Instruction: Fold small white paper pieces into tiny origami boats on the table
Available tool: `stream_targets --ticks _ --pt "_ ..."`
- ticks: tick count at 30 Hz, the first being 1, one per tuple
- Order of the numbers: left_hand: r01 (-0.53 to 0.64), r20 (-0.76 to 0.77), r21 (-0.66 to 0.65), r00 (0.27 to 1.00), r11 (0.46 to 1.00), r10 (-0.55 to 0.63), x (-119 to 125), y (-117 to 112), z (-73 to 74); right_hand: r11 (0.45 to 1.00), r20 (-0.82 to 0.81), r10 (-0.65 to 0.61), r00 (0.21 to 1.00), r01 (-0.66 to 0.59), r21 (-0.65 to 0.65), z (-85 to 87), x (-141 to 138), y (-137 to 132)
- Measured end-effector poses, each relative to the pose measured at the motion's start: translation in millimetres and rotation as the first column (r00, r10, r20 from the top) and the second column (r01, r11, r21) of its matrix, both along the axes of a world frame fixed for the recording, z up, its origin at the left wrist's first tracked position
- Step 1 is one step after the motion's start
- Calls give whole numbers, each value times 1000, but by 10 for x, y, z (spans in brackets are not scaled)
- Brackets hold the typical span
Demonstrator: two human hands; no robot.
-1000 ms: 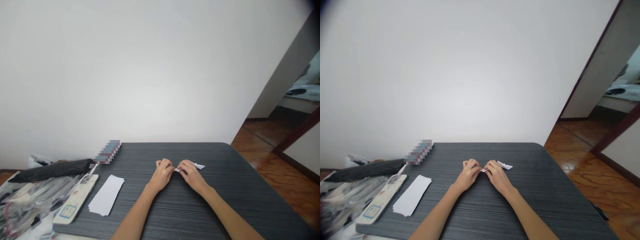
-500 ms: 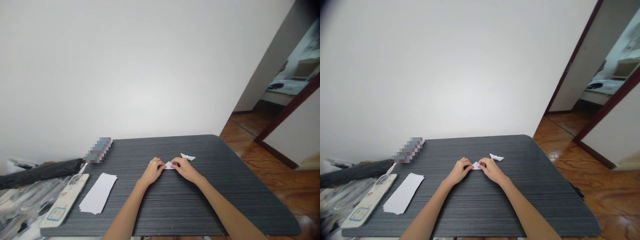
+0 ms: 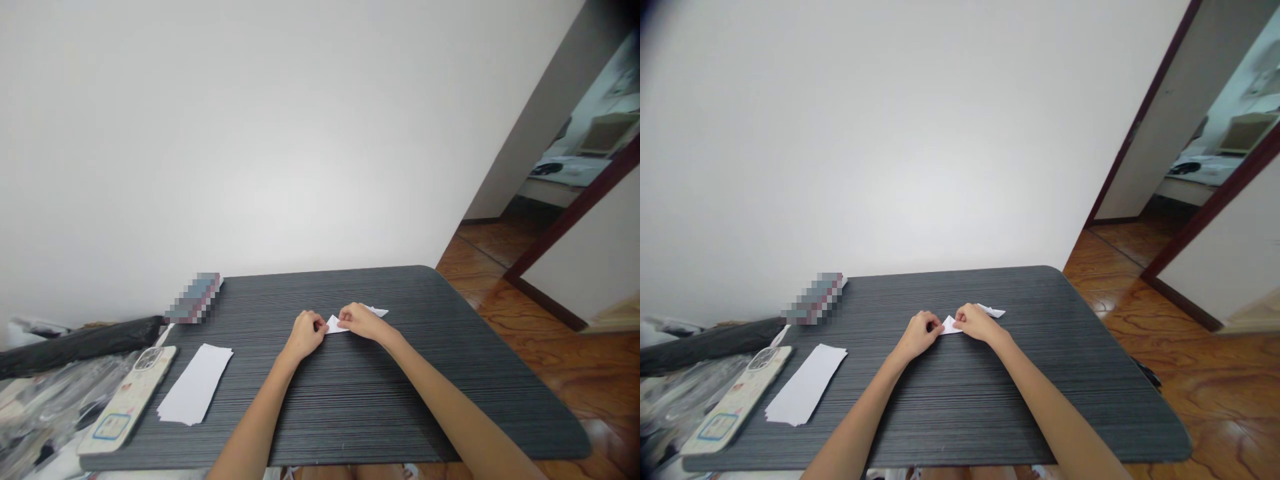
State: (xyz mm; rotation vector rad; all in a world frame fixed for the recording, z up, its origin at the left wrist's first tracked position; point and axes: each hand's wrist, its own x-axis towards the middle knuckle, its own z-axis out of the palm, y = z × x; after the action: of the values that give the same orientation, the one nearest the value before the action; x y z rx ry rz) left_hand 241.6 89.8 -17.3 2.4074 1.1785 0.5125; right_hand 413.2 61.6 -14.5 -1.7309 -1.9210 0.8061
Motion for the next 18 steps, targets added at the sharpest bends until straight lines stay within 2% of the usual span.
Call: stream_targets --ticks 5,11,18 --pt "-21 -123 6 992 1000 22 21 15 -22 1000 92 8 996 -7 -15 18 -10 37" --pt "-30 -168 -13 985 999 27 30 19 -14 1000 130 15 991 -15 0 64 -34 0" --pt "-34 -201 24 979 999 38 43 4 -41 999 135 14 991 -20 45 98 -65 -88"
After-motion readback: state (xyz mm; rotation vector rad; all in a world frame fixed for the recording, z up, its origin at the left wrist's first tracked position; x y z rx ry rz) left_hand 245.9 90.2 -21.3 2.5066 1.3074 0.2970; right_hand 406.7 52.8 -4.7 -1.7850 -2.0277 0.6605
